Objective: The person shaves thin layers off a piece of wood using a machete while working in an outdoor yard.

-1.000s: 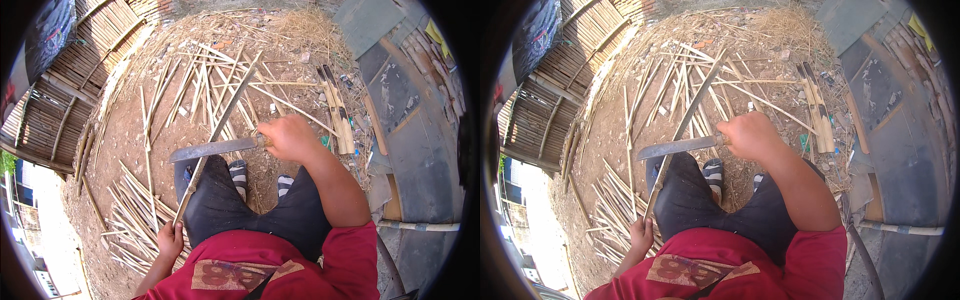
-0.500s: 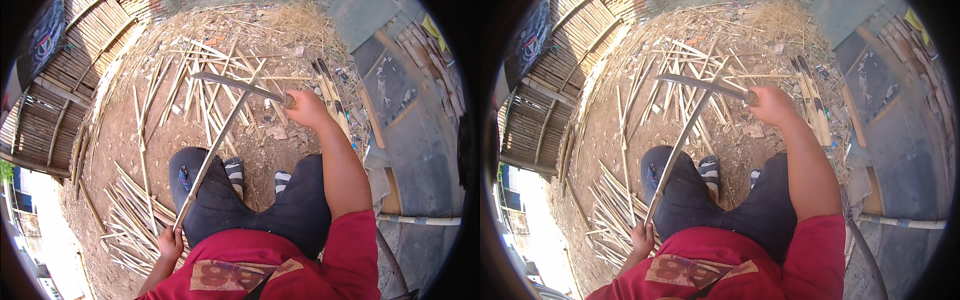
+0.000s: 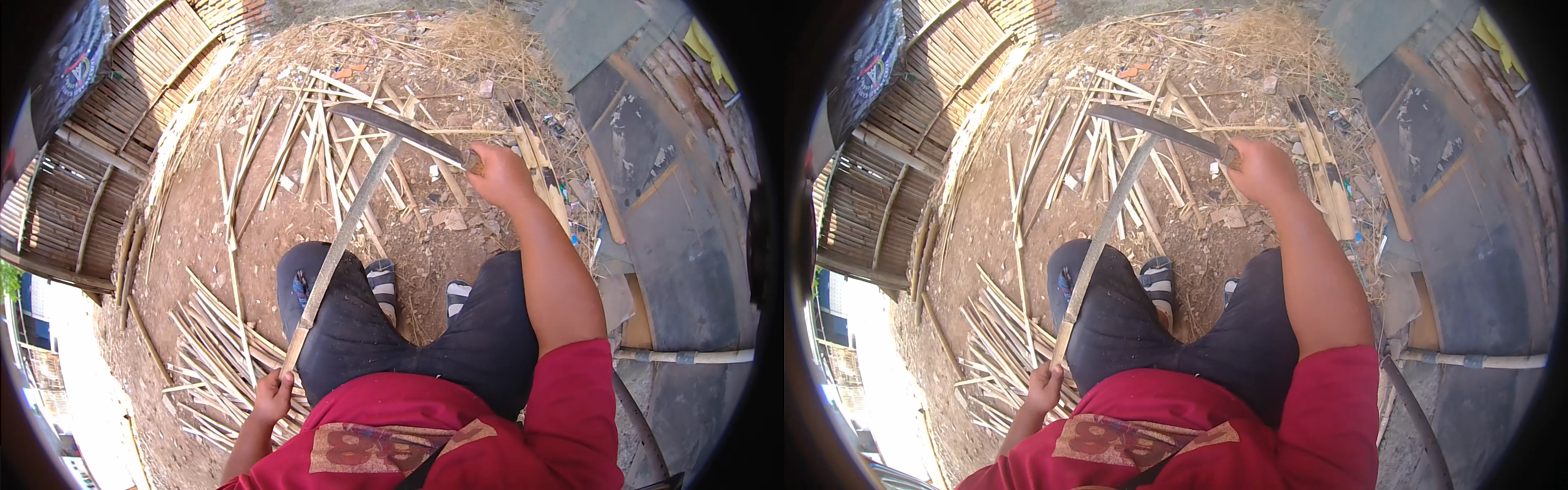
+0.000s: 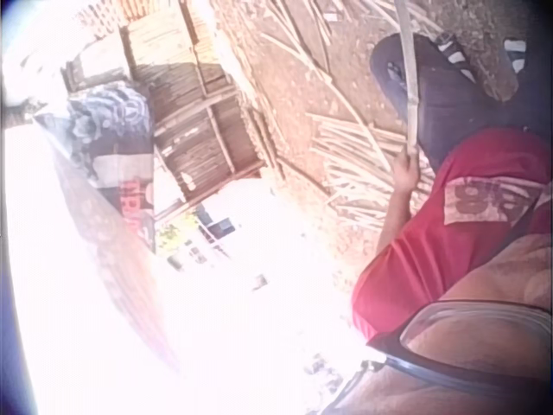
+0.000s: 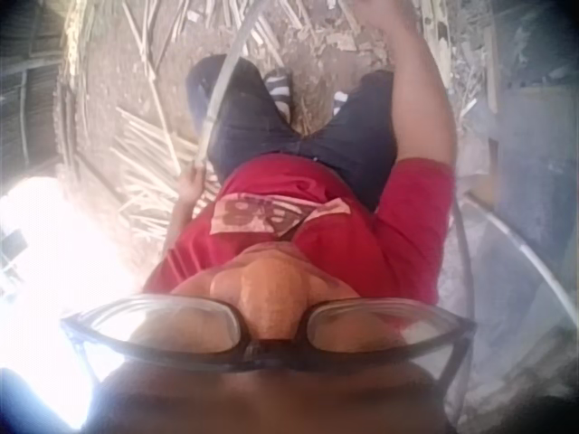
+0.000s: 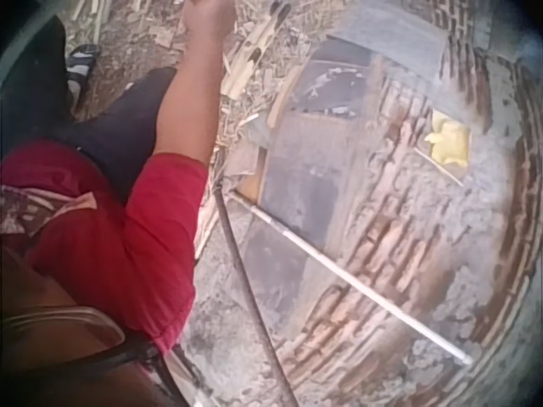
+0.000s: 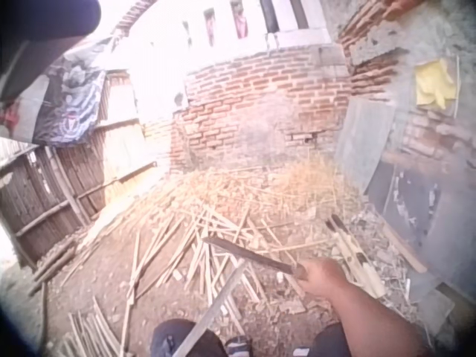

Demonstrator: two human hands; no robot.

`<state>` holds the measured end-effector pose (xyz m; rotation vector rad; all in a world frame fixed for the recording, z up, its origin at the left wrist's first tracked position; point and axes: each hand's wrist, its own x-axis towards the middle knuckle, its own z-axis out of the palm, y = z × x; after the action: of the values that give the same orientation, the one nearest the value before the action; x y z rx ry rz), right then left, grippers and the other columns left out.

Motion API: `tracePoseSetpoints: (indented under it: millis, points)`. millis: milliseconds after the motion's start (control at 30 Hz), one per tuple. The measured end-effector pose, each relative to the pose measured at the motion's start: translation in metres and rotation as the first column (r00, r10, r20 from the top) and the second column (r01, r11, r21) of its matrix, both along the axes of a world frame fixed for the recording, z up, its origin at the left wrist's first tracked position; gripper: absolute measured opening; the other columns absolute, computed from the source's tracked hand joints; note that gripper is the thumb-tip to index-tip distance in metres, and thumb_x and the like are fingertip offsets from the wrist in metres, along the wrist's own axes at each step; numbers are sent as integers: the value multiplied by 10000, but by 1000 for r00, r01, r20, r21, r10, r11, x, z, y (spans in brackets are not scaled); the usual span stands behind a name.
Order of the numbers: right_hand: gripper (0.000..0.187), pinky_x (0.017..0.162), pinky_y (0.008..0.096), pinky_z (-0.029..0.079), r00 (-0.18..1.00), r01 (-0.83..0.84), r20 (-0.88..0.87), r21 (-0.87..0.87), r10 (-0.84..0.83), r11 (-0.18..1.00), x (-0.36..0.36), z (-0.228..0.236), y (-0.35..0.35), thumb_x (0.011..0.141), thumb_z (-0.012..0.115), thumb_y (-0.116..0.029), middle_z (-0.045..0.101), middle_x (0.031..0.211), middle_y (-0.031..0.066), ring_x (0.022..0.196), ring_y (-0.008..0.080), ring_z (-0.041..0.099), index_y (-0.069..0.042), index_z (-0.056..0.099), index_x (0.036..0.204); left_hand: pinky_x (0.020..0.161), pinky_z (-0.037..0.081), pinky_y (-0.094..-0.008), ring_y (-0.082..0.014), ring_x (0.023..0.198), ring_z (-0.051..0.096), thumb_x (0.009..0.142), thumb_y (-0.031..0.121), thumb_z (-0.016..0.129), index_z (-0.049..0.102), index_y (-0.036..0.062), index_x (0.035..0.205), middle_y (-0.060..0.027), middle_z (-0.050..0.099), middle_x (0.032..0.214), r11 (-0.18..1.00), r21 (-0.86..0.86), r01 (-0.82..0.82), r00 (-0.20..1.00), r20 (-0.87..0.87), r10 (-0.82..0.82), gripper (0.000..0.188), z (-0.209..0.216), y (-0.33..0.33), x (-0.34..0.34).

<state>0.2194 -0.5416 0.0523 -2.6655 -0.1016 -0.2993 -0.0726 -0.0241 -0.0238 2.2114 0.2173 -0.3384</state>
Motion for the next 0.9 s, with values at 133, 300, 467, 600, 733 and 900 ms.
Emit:
tracePoseSetpoints:
  millis: [133, 300, 467, 600, 733, 900]
  points:
    - [329, 734, 499, 542, 948, -274, 123, -146, 293, 950, -14, 7, 27, 788, 757, -211, 707, 863, 164, 834, 391, 684, -103, 682, 1089, 600, 407, -279, -75, 667, 453, 1066, 355, 553, 653, -7, 921, 43, 534, 705, 997, -79, -25, 996, -91, 17, 403, 5, 0, 1]
    - [397, 788, 493, 555, 997, 56, -53, 162, -48, 985, 7, -2, -4, 789, 750, -186, 715, 974, 204, 905, 388, 697, -96, 686, 1170, 596, 415, -287, -80, 658, 467, 1062, 360, 560, 639, -6, 890, 16, 553, 675, 998, 32, 54, 998, -19, -53, 412, 4, 6, 6]
    - [432, 800, 486, 559, 998, 5, -64, -49, -8, 999, 1, 1, 12, 810, 745, -206, 721, 1010, 178, 952, 357, 701, -147, 670, 1231, 594, 412, -292, -79, 661, 451, 1062, 390, 551, 620, -5, 863, 27, 534, 681, 999, -27, 19, 995, -94, -21, 448, 14, 6, 8]
    - [275, 750, 493, 543, 958, -263, 73, -162, 278, 951, -13, 0, 33, 759, 758, -183, 709, 858, 124, 877, 368, 693, -98, 657, 1000, 602, 415, -295, -81, 673, 452, 1063, 410, 542, 615, 2, 856, 29, 533, 689, 999, -46, 26, 995, -97, -30, 463, 6, 9, 3]
    - [409, 786, 480, 542, 970, -223, 63, -170, 237, 960, -5, 3, 19, 747, 788, -180, 712, 939, 159, 921, 386, 681, -109, 690, 1139, 605, 422, -299, -84, 674, 466, 1062, 421, 539, 616, 5, 859, 18, 547, 690, 999, -32, 31, 995, -94, -34, 469, 11, 7, 2]
    - [496, 847, 455, 543, 996, 71, -61, 19, -69, 997, 2, -4, 0, 799, 797, -253, 723, 1056, 215, 967, 383, 694, -78, 691, 1251, 616, 430, -288, -80, 686, 485, 1058, 407, 556, 634, 0, 903, 12, 583, 717, 998, 32, 56, 988, -144, -50, 442, 46, 3, 25]
